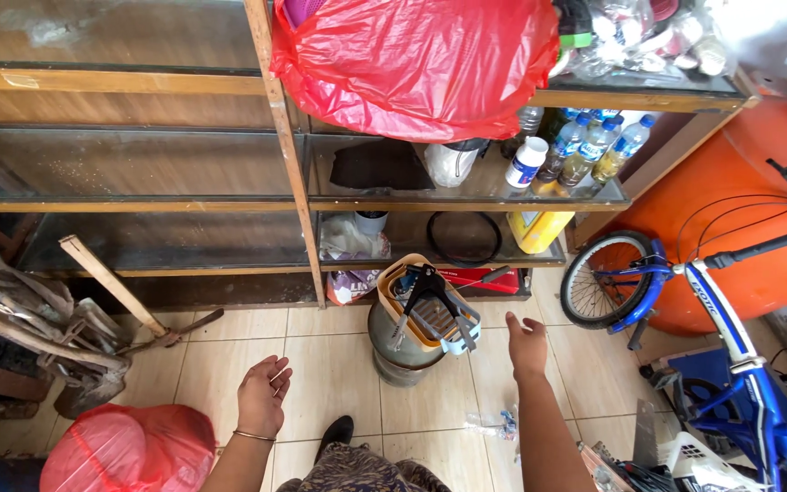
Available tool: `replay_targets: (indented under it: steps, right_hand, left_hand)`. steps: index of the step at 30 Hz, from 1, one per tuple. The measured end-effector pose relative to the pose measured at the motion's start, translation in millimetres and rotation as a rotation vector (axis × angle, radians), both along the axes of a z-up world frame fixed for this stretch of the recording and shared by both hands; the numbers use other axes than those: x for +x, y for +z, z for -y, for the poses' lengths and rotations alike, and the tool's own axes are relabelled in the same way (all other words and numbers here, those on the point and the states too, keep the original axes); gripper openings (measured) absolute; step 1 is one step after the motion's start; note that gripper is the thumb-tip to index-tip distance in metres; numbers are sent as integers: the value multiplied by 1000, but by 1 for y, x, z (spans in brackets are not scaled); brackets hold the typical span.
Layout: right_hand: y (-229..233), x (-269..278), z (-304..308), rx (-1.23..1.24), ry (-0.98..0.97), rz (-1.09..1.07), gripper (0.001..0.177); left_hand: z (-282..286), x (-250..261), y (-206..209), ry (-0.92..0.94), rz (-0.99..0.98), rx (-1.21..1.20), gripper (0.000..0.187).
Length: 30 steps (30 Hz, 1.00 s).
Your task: The person organizes a cluttered garage by moving items on shelves, including a red plastic bag, a light blue storage container, a metal strainer, roller skates, and a duster. They place the container and strainer on a red bag, remove roller skates from a shelf, and use a duster to clean the glass shelves.
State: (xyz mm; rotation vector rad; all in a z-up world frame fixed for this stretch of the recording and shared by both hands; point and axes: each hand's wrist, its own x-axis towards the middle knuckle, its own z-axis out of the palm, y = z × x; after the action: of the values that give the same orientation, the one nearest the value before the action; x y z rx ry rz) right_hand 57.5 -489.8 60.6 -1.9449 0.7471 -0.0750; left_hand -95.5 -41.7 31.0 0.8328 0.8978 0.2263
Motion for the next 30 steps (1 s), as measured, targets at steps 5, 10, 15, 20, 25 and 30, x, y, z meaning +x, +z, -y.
replay_targets:
  steps: [5, 10, 15, 20, 25, 30]
  right_hand:
    - [21, -7, 15, 79, -27, 120, 56]
    - [19, -9, 37, 128, -18, 239, 51]
    - [22, -17, 53, 255, -48, 271, 46]
    - [35, -15, 61, 283, -66, 244, 45]
    - [61, 12, 48, 394, -85, 271, 39]
    - [90, 62, 10, 500, -31, 331, 42]
  left_hand:
    - [11, -1, 24, 2, 11, -2, 27]
    - [19, -2, 36, 10, 56, -10, 29]
    - [28, -4, 44, 9, 92, -8, 30]
    - [24, 8, 43, -10, 108, -28, 30]
    - [19, 42, 64, -42, 169, -13, 31]
    - [10, 99, 94, -72, 259, -33, 33]
